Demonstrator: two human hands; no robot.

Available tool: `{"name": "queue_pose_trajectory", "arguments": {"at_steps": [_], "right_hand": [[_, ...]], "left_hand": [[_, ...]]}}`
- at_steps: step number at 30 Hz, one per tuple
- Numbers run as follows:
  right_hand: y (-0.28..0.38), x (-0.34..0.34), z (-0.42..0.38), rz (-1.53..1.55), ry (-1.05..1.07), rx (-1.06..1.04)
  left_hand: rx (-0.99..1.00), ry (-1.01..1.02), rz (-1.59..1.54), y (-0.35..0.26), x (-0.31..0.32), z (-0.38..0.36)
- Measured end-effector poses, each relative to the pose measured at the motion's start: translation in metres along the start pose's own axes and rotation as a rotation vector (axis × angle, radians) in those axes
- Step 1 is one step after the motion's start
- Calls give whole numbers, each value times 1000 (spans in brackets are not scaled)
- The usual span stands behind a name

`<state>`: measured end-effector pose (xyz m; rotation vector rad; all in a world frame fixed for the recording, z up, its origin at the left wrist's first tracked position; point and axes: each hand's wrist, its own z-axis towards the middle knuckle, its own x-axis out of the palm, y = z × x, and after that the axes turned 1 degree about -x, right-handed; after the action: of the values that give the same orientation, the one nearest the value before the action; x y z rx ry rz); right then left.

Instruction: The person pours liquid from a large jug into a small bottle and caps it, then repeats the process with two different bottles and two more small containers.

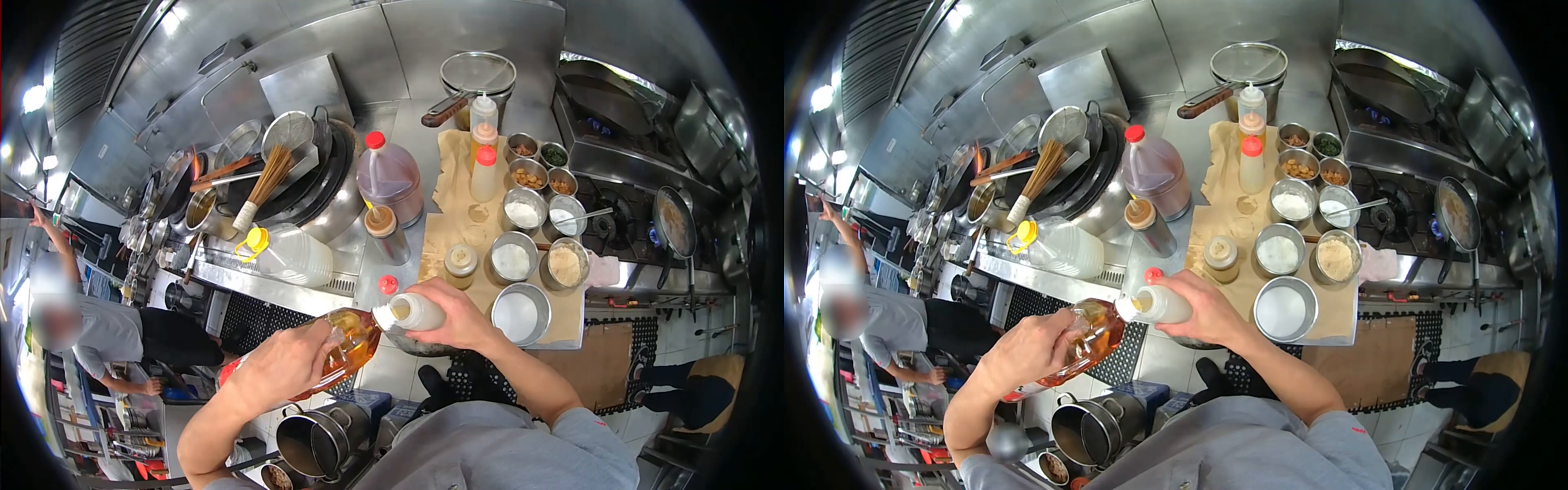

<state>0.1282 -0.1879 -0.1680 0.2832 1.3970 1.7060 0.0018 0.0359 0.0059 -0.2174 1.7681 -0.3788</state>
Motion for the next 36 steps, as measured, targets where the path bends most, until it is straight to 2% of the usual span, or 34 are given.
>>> {"name": "queue_pose_trajectory", "arguments": {"at_steps": [3, 25, 27, 36], "right_hand": [[-2, 0, -1, 5, -8, -16], [-4, 4, -3, 33, -24, -77], [-5, 5, -3, 38, -24, -78], [-8, 7, -6, 66, -13, -93]], "left_hand": [[4, 58, 65, -3, -4, 1], [10, 93, 143, -14, -12, 0], [-219, 230, 149, -26, -16, 2], [-207, 228, 155, -31, -17, 2]]}}
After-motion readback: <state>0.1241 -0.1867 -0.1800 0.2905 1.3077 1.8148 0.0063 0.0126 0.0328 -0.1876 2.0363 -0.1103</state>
